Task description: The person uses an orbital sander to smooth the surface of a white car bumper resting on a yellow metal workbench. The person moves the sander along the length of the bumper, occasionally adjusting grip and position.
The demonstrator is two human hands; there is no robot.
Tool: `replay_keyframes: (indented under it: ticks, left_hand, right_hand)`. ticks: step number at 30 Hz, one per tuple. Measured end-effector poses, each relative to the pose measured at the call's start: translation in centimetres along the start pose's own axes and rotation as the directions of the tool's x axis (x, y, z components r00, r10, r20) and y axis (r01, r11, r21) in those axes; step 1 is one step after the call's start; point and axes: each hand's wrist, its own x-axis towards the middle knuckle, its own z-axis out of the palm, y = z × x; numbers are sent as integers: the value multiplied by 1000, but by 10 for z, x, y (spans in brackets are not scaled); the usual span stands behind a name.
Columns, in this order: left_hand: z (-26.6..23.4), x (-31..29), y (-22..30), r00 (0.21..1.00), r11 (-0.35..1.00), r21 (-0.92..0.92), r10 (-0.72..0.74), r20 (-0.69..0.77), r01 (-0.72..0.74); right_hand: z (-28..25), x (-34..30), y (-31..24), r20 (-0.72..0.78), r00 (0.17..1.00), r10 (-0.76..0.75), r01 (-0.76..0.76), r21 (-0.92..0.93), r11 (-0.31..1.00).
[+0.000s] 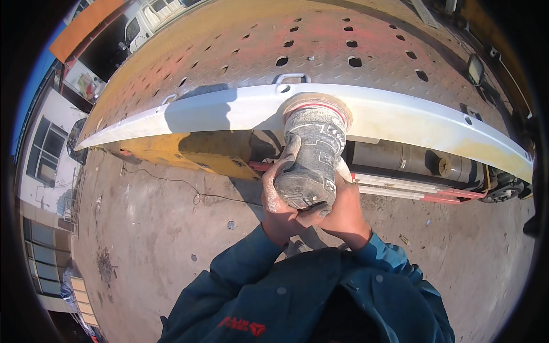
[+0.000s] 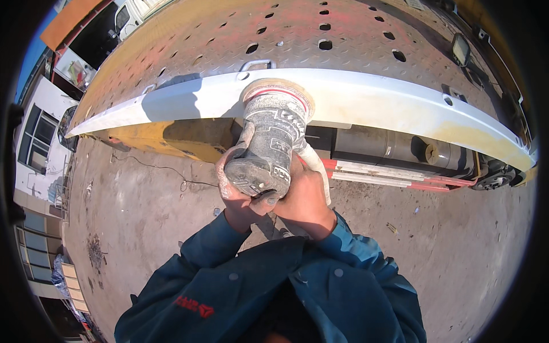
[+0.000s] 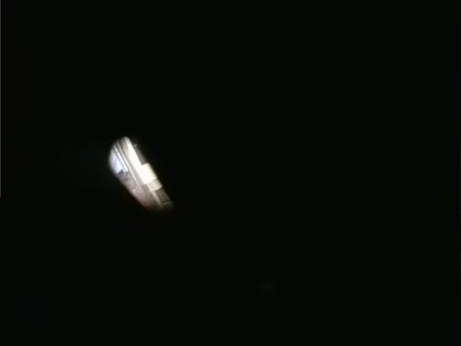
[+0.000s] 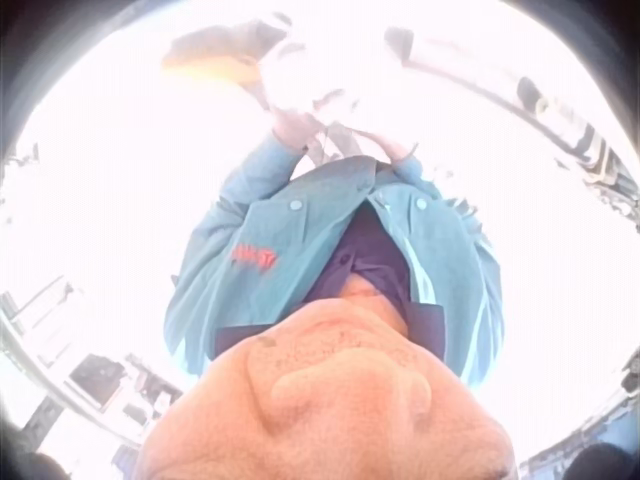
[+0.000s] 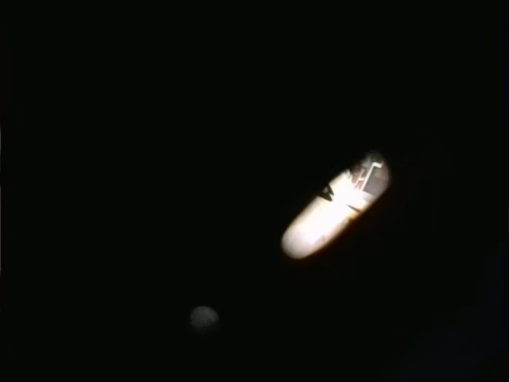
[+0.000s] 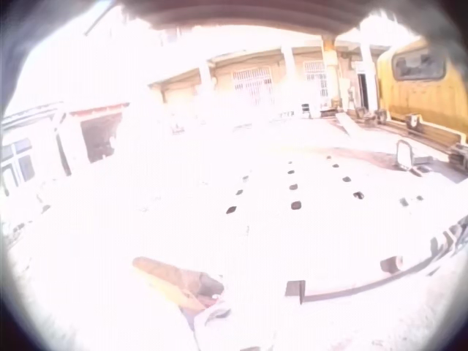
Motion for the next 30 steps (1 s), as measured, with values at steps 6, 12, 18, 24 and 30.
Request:
replay_keyframes:
  ticks: [6, 12, 18, 24, 30]
  left_hand:
    - [-8, -14, -7, 995, 995, 80, -46, -91, 53]
    - [-7, -3, -6, 991, 994, 97, 57, -118, -46]
    - [-27, -4, -12, 984, 900, 411, 176, -34, -147]
    - [-6, -7, -7, 983, 982, 186, 54, -173, -21]
    - [-8, -26, -23, 987, 988, 149, -15, -160, 39]
  right_hand:
    - [11, -1, 13, 50, 998, 38, -34, -74, 997]
    - [10, 6, 3, 40, 999, -3, 8, -127, 992]
    - [14, 8, 4, 115, 991, 73, -59, -121, 991]
    - [11, 9, -1, 22, 996, -84, 86, -175, 981]
    - [18, -1, 24, 53, 996, -78, 87, -212, 973]
